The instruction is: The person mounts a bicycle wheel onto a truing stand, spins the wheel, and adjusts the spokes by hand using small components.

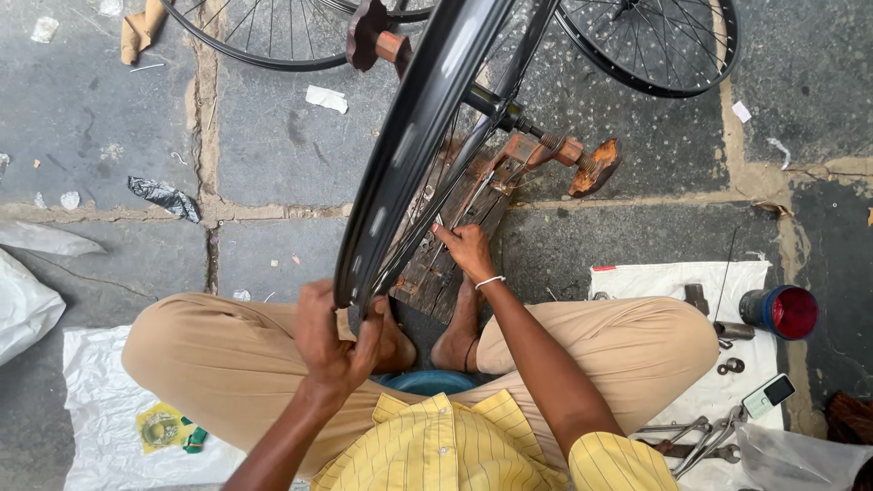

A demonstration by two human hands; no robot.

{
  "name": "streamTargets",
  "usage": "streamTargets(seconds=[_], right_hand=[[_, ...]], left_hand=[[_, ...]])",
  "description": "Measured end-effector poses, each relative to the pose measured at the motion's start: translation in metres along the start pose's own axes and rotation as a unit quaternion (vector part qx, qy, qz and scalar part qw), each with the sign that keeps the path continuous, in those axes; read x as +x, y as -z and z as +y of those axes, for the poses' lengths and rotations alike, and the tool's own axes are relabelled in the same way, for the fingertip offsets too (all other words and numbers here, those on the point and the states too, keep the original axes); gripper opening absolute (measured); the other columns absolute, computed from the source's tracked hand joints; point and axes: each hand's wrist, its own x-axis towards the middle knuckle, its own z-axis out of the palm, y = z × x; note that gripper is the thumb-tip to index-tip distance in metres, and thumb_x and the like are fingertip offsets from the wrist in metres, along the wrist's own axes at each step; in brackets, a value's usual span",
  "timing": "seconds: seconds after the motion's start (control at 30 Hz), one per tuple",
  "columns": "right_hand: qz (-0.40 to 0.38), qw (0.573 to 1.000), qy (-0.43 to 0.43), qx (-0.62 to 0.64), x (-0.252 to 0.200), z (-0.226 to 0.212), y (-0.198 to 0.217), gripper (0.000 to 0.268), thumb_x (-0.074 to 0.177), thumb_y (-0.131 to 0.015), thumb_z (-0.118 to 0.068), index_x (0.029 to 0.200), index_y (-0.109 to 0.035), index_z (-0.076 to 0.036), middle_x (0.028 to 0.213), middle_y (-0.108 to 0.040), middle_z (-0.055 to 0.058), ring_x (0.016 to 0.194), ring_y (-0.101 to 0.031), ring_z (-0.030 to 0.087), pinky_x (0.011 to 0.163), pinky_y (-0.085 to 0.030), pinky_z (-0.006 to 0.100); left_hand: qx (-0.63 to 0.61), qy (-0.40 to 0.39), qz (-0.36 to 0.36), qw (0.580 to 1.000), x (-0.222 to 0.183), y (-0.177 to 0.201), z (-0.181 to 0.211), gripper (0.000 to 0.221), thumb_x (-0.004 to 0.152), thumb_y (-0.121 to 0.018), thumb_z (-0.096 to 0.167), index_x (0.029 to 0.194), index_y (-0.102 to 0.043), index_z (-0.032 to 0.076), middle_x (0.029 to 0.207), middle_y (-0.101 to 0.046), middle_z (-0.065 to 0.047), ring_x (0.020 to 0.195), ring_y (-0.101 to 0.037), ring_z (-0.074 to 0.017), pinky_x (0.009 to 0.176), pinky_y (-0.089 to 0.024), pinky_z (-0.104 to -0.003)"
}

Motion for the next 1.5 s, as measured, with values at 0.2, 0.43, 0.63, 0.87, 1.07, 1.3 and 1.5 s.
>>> streamTargets(seconds=[0.2,0.43,0.63,0.87,1.07,1.3,1.5], right_hand=[[-0.01,1.0,-0.014,0.004,-0.003,-0.002,0.0,0.069,0.088,-0.078,-0.05,0.045,-0.048,-0.005,0.042,-0.038,-0.001,0.041,-0.036,0.012,0.041,-0.028,0.035],[0.056,0.946,0.199,-0.249,-0.062,-0.072,0.037,0.03,0.094,-0.074,-0.03,0.099,-0.071,-0.001,0.1,-0.065,0.021,0.088,-0.065,0.03,0.075,-0.053,0.04],[-0.012,0.892,0.451,-0.035,-0.148,-0.193,0.085,0.035,0.089,-0.077,-0.013,0.119,-0.062,-0.002,0.122,-0.063,0.016,0.114,-0.066,0.035,0.098,-0.057,0.045],[-0.001,0.841,0.542,-0.001,-0.137,-0.293,0.122,0.041,0.084,-0.075,-0.003,0.123,-0.061,-0.005,0.123,-0.063,0.013,0.121,-0.062,0.034,0.112,-0.049,0.049],[-0.156,0.85,0.494,0.094,-0.12,-0.333,0.166,0.05,0.085,-0.067,0.002,0.134,-0.059,0.002,0.132,-0.065,0.019,0.12,-0.065,0.033,0.105,-0.052,0.045],[0.169,0.79,0.587,0.063,-0.114,-0.331,0.122,0.039,0.101,-0.066,-0.034,0.113,-0.058,0.003,0.115,-0.071,0.018,0.102,-0.075,0.029,0.089,-0.062,0.038],[0.232,0.802,0.528,0.156,-0.151,-0.337,0.09,0.043,0.113,-0.055,-0.034,0.124,-0.048,0.007,0.13,-0.059,0.025,0.119,-0.065,0.037,0.102,-0.055,0.045]], left_hand=[[-0.06,0.218,-0.12,0.967,-0.051,-0.033,-0.053,0.02,0.092,-0.075,0.015,0.109,-0.073,0.004,0.099,-0.07,-0.014,0.091,-0.069,-0.028,0.076,-0.054,-0.039],[-0.034,0.113,-0.023,0.993,-0.047,0.001,-0.029,0.032,0.087,-0.08,0.016,0.114,-0.067,0.004,0.107,-0.065,-0.013,0.098,-0.067,-0.0262,0.082,-0.054,-0.036],[-0.096,0.099,-0.05,0.989,-0.032,0.014,-0.01,0.058,0.085,-0.082,0.01,0.137,-0.056,0.002,0.116,-0.065,-0.016,0.105,-0.066,-0.0265,0.089,-0.053,-0.035],[-0.182,0.018,0.002,0.983,0.028,0.012,0.007,0.066,0.086,-0.08,0.004,0.146,-0.051,0.003,0.119,-0.061,-0.011,0.096,-0.063,-0.0147,0.081,-0.055,-0.027],[-0.282,0.063,0.006,0.957,0.082,0.013,0.044,0.056,0.088,-0.084,0.008,0.136,-0.058,-0.001,0.119,-0.057,-0.007,0.085,-0.055,-0.0043,0.067,-0.049,-0.02],[-0.231,0.102,0.019,0.967,0.099,0.015,0.061,0.054,0.084,-0.085,0.012,0.131,-0.063,-0.004,0.118,-0.059,-0.009,0.081,-0.057,-0.0047,0.061,-0.055,-0.018],[-0.269,0.016,-0.058,0.961,0.12,0.027,0.055,0.058,0.091,-0.083,0.016,0.14,-0.062,-0.004,0.122,-0.062,-0.012,0.1,-0.067,-0.0126,0.083,-0.058,-0.024]])
